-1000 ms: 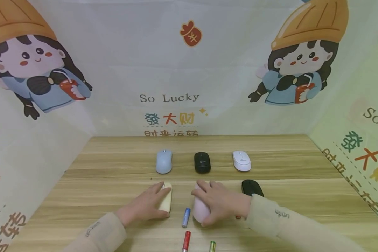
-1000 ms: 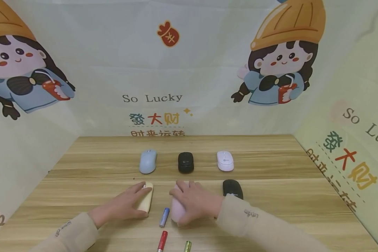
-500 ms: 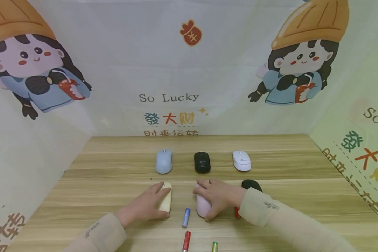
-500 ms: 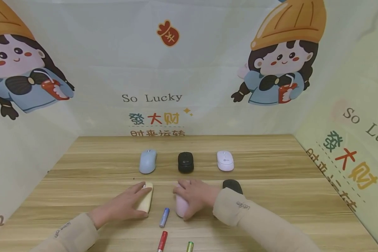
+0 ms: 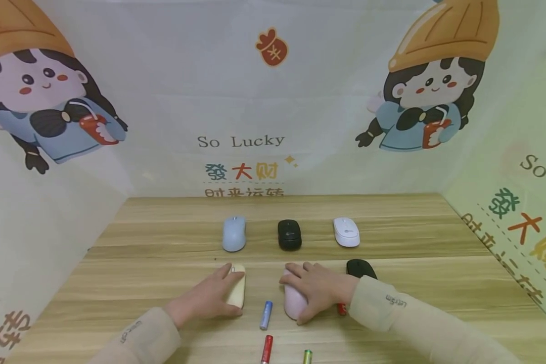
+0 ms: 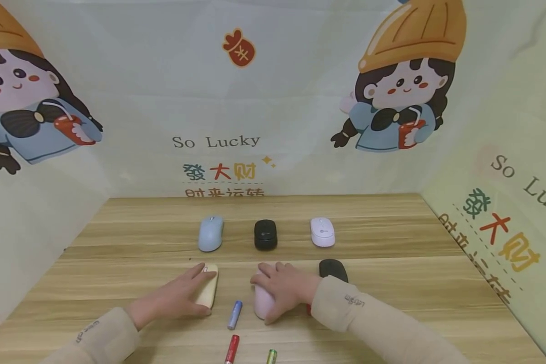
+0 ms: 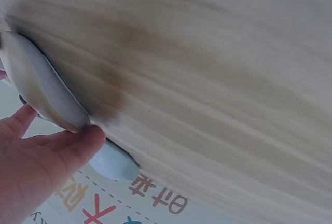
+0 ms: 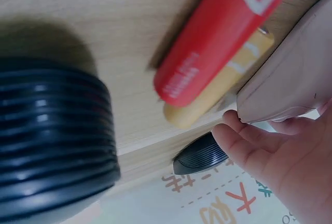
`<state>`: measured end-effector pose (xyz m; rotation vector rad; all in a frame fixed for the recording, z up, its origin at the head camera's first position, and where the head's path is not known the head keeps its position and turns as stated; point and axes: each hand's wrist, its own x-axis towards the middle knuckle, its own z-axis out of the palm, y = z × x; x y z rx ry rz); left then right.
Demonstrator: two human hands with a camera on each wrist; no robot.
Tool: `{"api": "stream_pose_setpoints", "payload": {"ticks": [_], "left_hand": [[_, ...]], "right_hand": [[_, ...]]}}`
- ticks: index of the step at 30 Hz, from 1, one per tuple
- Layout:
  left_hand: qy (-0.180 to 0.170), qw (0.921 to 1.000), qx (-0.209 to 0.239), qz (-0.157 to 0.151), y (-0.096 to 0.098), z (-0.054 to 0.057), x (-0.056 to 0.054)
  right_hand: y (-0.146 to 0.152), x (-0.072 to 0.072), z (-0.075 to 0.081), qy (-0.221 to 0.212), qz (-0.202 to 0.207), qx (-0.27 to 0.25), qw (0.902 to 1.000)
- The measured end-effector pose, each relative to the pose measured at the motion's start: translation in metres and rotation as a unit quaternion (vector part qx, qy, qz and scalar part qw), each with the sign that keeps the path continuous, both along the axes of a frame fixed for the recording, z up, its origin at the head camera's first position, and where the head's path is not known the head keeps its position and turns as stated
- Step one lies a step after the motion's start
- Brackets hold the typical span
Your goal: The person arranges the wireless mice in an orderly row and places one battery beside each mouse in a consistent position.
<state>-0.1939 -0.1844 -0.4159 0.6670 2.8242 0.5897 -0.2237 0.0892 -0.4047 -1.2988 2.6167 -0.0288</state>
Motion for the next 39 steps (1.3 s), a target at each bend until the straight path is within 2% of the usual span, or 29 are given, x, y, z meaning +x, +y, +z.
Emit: {"api": "stream_pose_setpoints", "payload": {"ticks": [12, 26, 29, 34, 36, 39], "left_hand": [[0.003, 0.9997, -0.024, 0.006, 0.002, 0.007, 0.001], [-0.003, 0.9993, -0.035, 0.012, 0.002, 0.01, 0.002], [-0.005, 0.9993, -0.035, 0.008, 0.003, 0.01, 0.001], [0.0, 0.9994, -0.035, 0.006, 0.006, 0.01, 0.0], [0.0, 0.9993, -0.037, 0.006, 0.006, 0.011, 0.001], [0.001, 0.9992, -0.039, 0.004, 0.006, 0.01, 0.0]], "right_hand": [[-0.01, -0.006, -0.002, -0.004, -0.004, 0.007, 1.0], [-0.009, -0.008, 0.002, -0.025, -0.016, -0.01, 0.9995], [0.001, -0.014, 0.014, -0.041, -0.04, -0.041, 0.9975], [0.032, -0.023, 0.039, -0.031, -0.092, -0.08, 0.992], [0.046, -0.021, 0.044, -0.032, -0.117, -0.071, 0.99], [0.064, -0.009, 0.047, -0.042, -0.144, -0.048, 0.9875]]}}
